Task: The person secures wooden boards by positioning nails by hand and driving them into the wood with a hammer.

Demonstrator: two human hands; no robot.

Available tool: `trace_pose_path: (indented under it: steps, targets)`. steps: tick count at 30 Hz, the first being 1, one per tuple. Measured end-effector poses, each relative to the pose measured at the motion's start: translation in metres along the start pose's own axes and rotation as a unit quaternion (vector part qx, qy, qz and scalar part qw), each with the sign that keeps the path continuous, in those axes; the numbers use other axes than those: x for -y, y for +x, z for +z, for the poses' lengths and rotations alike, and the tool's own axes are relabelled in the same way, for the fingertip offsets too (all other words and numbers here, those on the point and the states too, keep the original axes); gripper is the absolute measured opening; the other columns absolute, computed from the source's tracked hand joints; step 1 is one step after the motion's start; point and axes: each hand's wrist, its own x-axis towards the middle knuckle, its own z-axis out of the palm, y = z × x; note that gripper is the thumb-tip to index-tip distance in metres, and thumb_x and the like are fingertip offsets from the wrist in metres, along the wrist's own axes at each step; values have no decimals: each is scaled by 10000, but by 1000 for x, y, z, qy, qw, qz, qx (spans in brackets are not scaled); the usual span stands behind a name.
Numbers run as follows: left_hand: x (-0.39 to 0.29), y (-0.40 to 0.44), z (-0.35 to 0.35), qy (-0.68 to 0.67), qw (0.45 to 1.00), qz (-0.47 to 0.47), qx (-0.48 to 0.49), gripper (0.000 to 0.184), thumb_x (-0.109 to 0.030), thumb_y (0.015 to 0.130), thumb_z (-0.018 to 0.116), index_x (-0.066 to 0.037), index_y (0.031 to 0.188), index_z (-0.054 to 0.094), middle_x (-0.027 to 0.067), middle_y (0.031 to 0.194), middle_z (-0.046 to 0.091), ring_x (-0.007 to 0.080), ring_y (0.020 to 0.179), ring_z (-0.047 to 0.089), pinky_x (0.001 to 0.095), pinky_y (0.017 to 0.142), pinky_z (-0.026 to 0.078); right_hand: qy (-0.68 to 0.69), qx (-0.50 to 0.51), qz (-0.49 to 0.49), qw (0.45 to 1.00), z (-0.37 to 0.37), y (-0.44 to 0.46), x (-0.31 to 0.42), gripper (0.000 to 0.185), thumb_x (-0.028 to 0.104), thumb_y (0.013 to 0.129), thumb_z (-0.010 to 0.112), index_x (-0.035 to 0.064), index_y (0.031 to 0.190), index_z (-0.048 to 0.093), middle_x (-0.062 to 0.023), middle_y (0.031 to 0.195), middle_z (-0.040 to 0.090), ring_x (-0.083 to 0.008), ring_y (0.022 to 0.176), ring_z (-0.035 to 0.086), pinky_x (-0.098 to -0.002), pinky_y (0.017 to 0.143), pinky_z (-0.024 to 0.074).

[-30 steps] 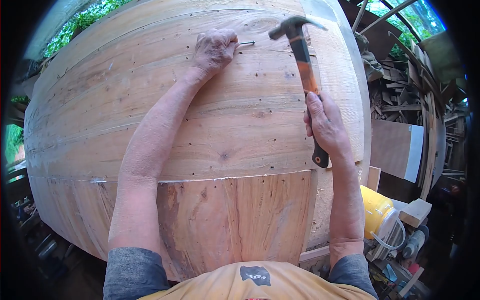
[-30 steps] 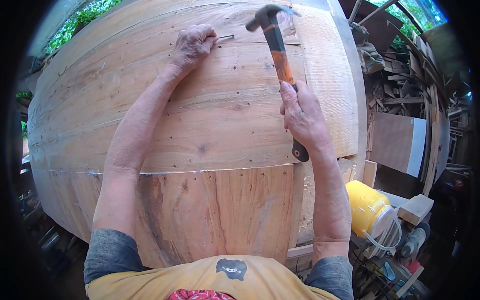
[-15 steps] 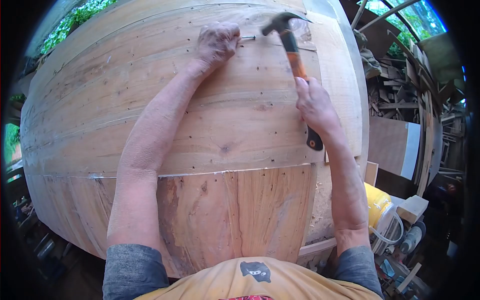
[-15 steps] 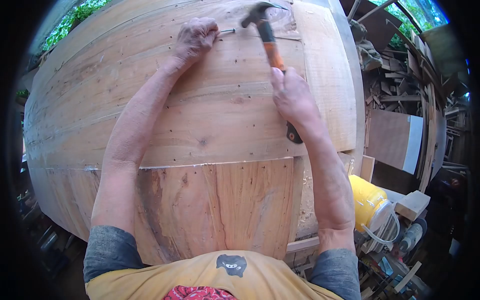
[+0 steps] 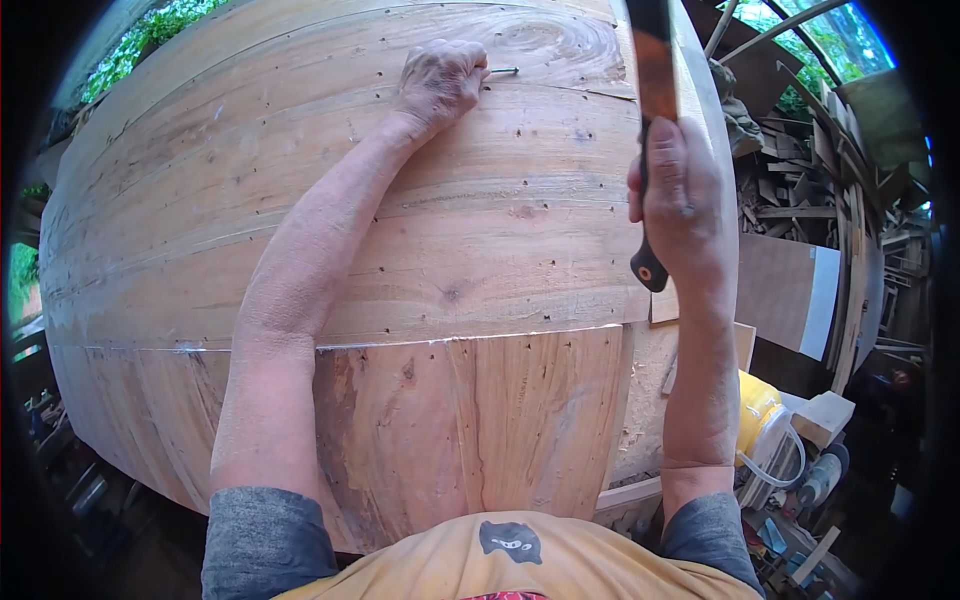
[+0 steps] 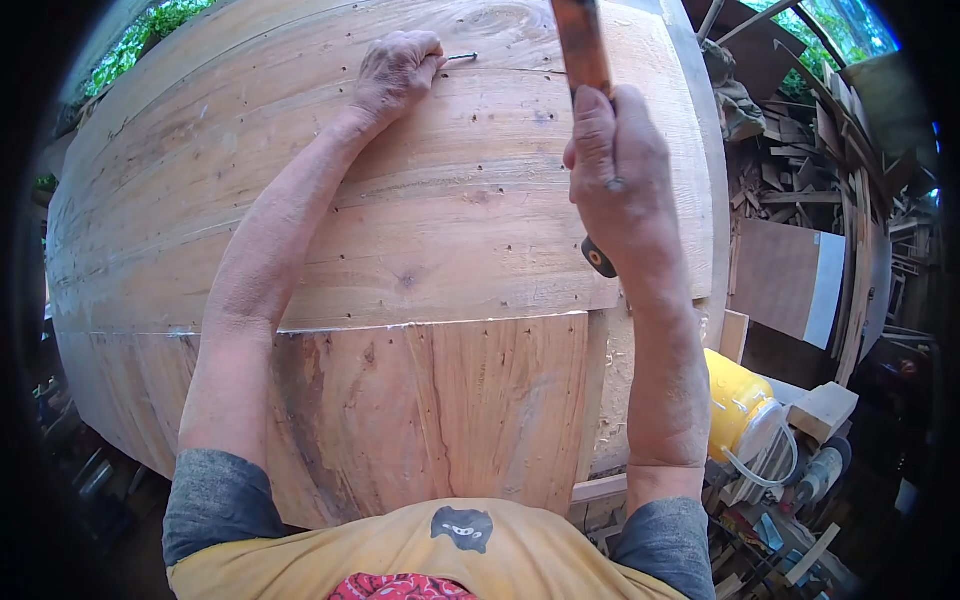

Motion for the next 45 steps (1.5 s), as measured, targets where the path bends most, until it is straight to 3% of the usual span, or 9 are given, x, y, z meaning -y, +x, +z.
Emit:
trace_pose_path:
  steps: [4, 5, 8, 15, 19, 20, 25, 28, 45]
  targets:
    - [6, 1, 3, -7, 1000, -1, -4, 106, -170, 897, 712, -68, 879, 690, 123, 856, 705, 333, 879, 666, 446, 797, 521, -203, 68, 78, 974, 26, 10, -60, 414, 400, 1126, 413, 23, 1030, 554, -85, 722, 631, -199, 654, 651, -391, 596, 528]
    - [5, 1, 4, -11, 1000, -3, -6, 108, -172, 896, 712, -68, 879, 690, 124, 857, 705, 333, 880, 666, 446, 798, 521, -287, 66, -8, 956, 28, 11, -85, 442, 420, 1125, 403, 15, 1038, 557, -95, 738, 639, -192, 623, 645, -384, 579, 527]
    - [5, 1, 4, -13, 1000, -8, -6, 108, -173, 898, 710, -69, 881, 688, 126, 863, 707, 338, 879, 666, 446, 802, 523, -84, 100, 171, 977, 16, 8, -47, 451, 428, 1120, 421, 7, 1039, 562, -98, 740, 630, -172, 580, 621, -368, 549, 514]
    - [2, 2, 2, -22, 999, -42, 22, 97, -168, 900, 702, -72, 890, 695, 139, 869, 711, 345, 885, 673, 459, 796, 526, 49, -69, -88, 993, -9, 8, 7, 420, 448, 1124, 396, 60, 1029, 523, -9, 701, 529, -87, 520, 521, -233, 459, 417]
    - [3, 4, 6, -23, 999, -34, 9, 102, -174, 898, 703, -73, 887, 700, 149, 859, 707, 352, 884, 678, 474, 789, 526, -156, -23, 4, 988, 21, 15, -69, 423, 448, 1112, 401, 58, 1034, 546, -38, 710, 557, -116, 523, 538, -255, 481, 463]
    - [4, 4, 3, -25, 999, -39, 11, 104, -176, 897, 704, -73, 886, 701, 150, 857, 707, 353, 883, 679, 477, 787, 526, -281, 62, 13, 958, 27, 19, -88, 441, 406, 1088, 440, -17, 1055, 561, -278, 855, 649, -451, 804, 672, -460, 718, 547]
    - [-3, 4, 2, -14, 999, -36, 16, 111, -181, 905, 696, -71, 897, 707, 158, 851, 707, 357, 874, 684, 470, 786, 529, -46, 42, 140, 988, 12, 15, -47, 488, 444, 1098, 438, -12, 987, 573, -120, 727, 615, -218, 521, 604, -379, 515, 508]
    - [0, 1, -1, -43, 997, -59, 17, 115, -184, 911, 691, -70, 906, 709, 159, 851, 708, 354, 870, 687, 462, 787, 532, -10, -2, 26, 1000, -13, 7, -19, 484, 440, 1124, 386, 9, 996, 567, -38, 720, 572, -118, 530, 553, -276, 478, 456]
    - [3, 1, 3, 23, 999, -34, 31, 108, -203, 932, 674, -95, 931, 678, 95, 954, 699, 327, 980, 655, 452, 850, 521, 109, -88, -121, 983, -10, -4, 20, 382, 384, 1106, 470, 12, 1063, 546, -15, 701, 575, -84, 514, 531, -246, 457, 440]
